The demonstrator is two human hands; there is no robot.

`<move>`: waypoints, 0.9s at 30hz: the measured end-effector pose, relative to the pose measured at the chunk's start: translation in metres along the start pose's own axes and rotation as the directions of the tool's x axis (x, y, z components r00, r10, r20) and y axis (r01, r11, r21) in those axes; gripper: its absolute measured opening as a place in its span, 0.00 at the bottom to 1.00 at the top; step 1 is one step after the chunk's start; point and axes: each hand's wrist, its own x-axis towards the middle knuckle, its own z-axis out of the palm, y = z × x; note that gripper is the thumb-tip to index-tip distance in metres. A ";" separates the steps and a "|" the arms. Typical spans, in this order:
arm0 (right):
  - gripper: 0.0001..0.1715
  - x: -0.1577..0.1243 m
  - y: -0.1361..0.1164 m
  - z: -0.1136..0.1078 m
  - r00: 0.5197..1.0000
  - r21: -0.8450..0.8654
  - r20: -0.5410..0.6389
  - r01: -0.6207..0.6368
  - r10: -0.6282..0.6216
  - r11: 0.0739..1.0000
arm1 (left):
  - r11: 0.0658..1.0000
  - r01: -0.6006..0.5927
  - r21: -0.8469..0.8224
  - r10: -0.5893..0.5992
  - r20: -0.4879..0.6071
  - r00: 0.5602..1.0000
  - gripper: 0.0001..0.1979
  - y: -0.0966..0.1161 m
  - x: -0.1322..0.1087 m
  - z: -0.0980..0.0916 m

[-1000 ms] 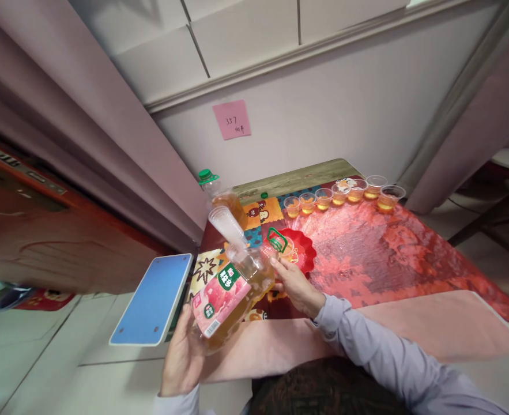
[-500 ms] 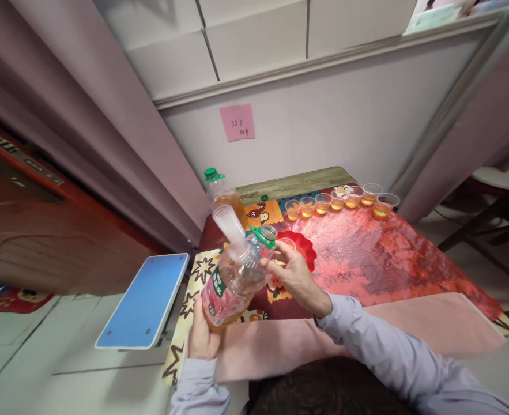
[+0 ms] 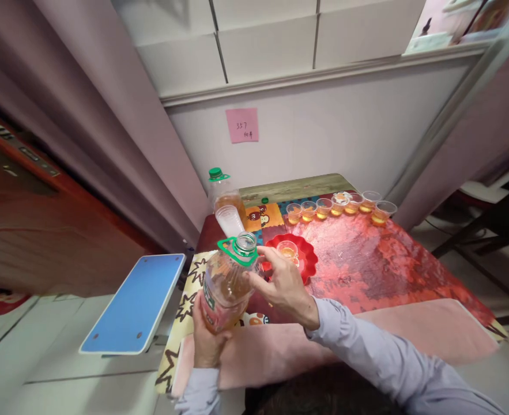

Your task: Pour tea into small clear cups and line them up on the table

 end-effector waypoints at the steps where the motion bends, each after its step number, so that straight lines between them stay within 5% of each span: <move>1: 0.26 0.001 0.000 0.002 1.000 -0.001 0.007 0.010 -0.010 1.000 | 1.000 -0.012 0.022 0.012 -0.001 1.000 0.72 -0.003 -0.001 -0.002; 8: 0.34 0.012 0.041 -0.011 0.992 0.193 0.106 0.050 -0.071 0.980 | 0.998 0.061 0.004 -0.061 0.005 0.998 0.68 -0.006 -0.002 -0.009; 13: 0.36 0.040 0.119 -0.060 0.999 -0.198 -0.044 0.016 -0.025 0.980 | 0.994 0.103 -0.030 -0.103 -0.002 0.995 0.63 -0.001 -0.001 -0.007; 17: 0.48 0.046 0.161 -0.073 0.997 -0.424 0.077 0.047 -0.016 0.905 | 0.993 0.118 -0.024 -0.118 -0.017 0.993 0.61 0.007 -0.002 -0.004; 27: 0.41 0.043 0.157 -0.043 0.988 -0.619 0.153 0.072 0.030 0.782 | 0.991 0.108 0.082 -0.108 -0.012 0.994 0.52 0.014 -0.003 -0.008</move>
